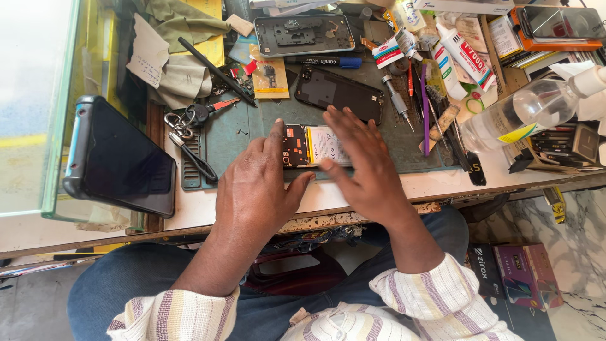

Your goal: The person uses a precision screwdriver to remove screws from the back of a disassembled smartphone. They then lift the battery and inspect the internal components before placing the phone back on the workbench.

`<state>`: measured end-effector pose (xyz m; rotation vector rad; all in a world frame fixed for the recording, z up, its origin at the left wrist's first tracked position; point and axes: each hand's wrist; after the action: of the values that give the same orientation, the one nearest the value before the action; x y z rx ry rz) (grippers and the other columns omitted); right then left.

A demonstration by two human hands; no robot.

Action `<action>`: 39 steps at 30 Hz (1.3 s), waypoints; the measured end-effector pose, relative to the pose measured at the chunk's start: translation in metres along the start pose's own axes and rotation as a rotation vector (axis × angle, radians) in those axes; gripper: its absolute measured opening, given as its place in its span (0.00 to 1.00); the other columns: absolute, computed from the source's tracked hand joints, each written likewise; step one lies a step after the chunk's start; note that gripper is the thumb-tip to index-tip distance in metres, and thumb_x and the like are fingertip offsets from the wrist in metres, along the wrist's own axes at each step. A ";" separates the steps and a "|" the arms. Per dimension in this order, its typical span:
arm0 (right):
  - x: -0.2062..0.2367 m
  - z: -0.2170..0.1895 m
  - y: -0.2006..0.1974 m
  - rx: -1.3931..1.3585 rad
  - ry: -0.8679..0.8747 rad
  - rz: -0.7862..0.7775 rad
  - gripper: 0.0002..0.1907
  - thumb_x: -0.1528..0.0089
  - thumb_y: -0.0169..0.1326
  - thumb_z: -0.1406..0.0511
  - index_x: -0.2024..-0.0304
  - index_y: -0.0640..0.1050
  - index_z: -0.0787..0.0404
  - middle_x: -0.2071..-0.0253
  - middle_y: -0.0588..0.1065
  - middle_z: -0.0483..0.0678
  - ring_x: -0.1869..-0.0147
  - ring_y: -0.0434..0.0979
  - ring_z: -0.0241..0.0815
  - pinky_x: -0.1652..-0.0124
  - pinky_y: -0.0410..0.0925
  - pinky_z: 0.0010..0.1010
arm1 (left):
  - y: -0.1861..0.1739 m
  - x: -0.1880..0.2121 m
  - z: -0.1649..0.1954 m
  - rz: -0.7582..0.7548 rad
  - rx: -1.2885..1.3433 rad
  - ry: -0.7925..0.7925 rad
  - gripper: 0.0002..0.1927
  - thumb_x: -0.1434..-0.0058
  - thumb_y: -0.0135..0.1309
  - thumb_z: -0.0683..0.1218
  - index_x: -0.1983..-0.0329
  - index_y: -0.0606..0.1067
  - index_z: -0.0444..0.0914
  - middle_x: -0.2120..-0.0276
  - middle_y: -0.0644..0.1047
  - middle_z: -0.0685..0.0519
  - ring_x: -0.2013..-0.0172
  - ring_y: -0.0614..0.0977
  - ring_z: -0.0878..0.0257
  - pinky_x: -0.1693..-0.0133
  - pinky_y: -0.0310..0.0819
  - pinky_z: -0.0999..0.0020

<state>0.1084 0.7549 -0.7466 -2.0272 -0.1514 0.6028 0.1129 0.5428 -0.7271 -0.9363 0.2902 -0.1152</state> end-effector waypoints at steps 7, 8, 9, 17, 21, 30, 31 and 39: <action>0.009 0.005 -0.013 -0.509 0.053 0.223 0.15 0.26 0.48 0.64 0.39 0.77 0.60 0.39 0.77 0.50 0.28 0.74 0.50 0.29 0.63 0.41 | 0.001 -0.001 0.001 -0.015 -0.008 -0.019 0.45 0.45 0.66 0.55 0.30 0.61 0.31 0.57 0.77 0.42 0.57 0.82 0.47 0.57 0.76 0.51; 0.009 0.005 -0.013 -0.508 0.050 0.220 0.15 0.27 0.48 0.65 0.40 0.78 0.61 0.39 0.78 0.51 0.29 0.75 0.49 0.30 0.64 0.40 | 0.001 -0.001 0.001 -0.004 -0.002 -0.016 0.45 0.45 0.66 0.55 0.30 0.61 0.32 0.57 0.77 0.42 0.57 0.82 0.46 0.57 0.76 0.51; 0.009 0.005 -0.013 -0.506 0.047 0.217 0.15 0.28 0.48 0.65 0.42 0.78 0.61 0.40 0.78 0.51 0.30 0.75 0.49 0.30 0.65 0.40 | 0.002 -0.001 0.001 0.008 0.003 -0.012 0.45 0.45 0.66 0.55 0.30 0.61 0.32 0.57 0.77 0.42 0.56 0.82 0.46 0.57 0.76 0.51; 0.006 -0.004 -0.013 -0.233 -0.010 0.164 0.14 0.30 0.52 0.66 0.43 0.79 0.60 0.39 0.77 0.51 0.30 0.74 0.52 0.30 0.63 0.45 | 0.004 0.000 -0.002 0.070 0.034 0.033 0.46 0.46 0.67 0.55 0.30 0.62 0.32 0.59 0.78 0.43 0.59 0.82 0.46 0.59 0.76 0.50; 0.007 -0.008 -0.016 -0.155 -0.055 0.170 0.14 0.30 0.52 0.66 0.43 0.79 0.61 0.39 0.78 0.51 0.30 0.74 0.52 0.28 0.60 0.50 | 0.003 0.001 0.001 0.081 0.046 0.047 0.46 0.45 0.67 0.56 0.29 0.62 0.34 0.61 0.78 0.43 0.61 0.82 0.46 0.61 0.76 0.51; 0.000 -0.024 -0.030 -0.302 -0.137 0.212 0.11 0.30 0.57 0.65 0.46 0.80 0.60 0.40 0.78 0.50 0.31 0.77 0.50 0.32 0.68 0.42 | 0.008 -0.001 0.009 0.104 0.045 0.097 0.47 0.45 0.68 0.56 0.28 0.60 0.35 0.64 0.80 0.43 0.66 0.84 0.47 0.67 0.77 0.52; -0.003 -0.029 -0.030 -0.300 -0.182 0.204 0.11 0.30 0.57 0.65 0.46 0.80 0.59 0.40 0.78 0.50 0.31 0.77 0.50 0.32 0.68 0.41 | 0.011 -0.001 0.007 0.123 0.044 0.115 0.47 0.45 0.68 0.56 0.28 0.61 0.35 0.64 0.80 0.43 0.66 0.84 0.47 0.67 0.77 0.52; -0.038 -0.082 -0.017 -0.362 -0.508 0.100 0.14 0.31 0.59 0.64 0.42 0.79 0.56 0.42 0.77 0.47 0.38 0.78 0.46 0.38 0.70 0.39 | 0.048 0.009 -0.022 0.221 0.030 0.237 0.35 0.30 0.63 0.52 0.25 0.60 0.41 0.43 0.75 0.49 0.43 0.78 0.58 0.43 0.72 0.60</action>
<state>0.1165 0.6864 -0.6865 -2.1918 -0.4918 1.2199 0.1134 0.5520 -0.7801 -0.8560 0.6070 -0.0267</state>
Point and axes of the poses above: each hand's wrist, its own x-axis away from the middle knuckle, its own y-axis out of the palm, z = x × y
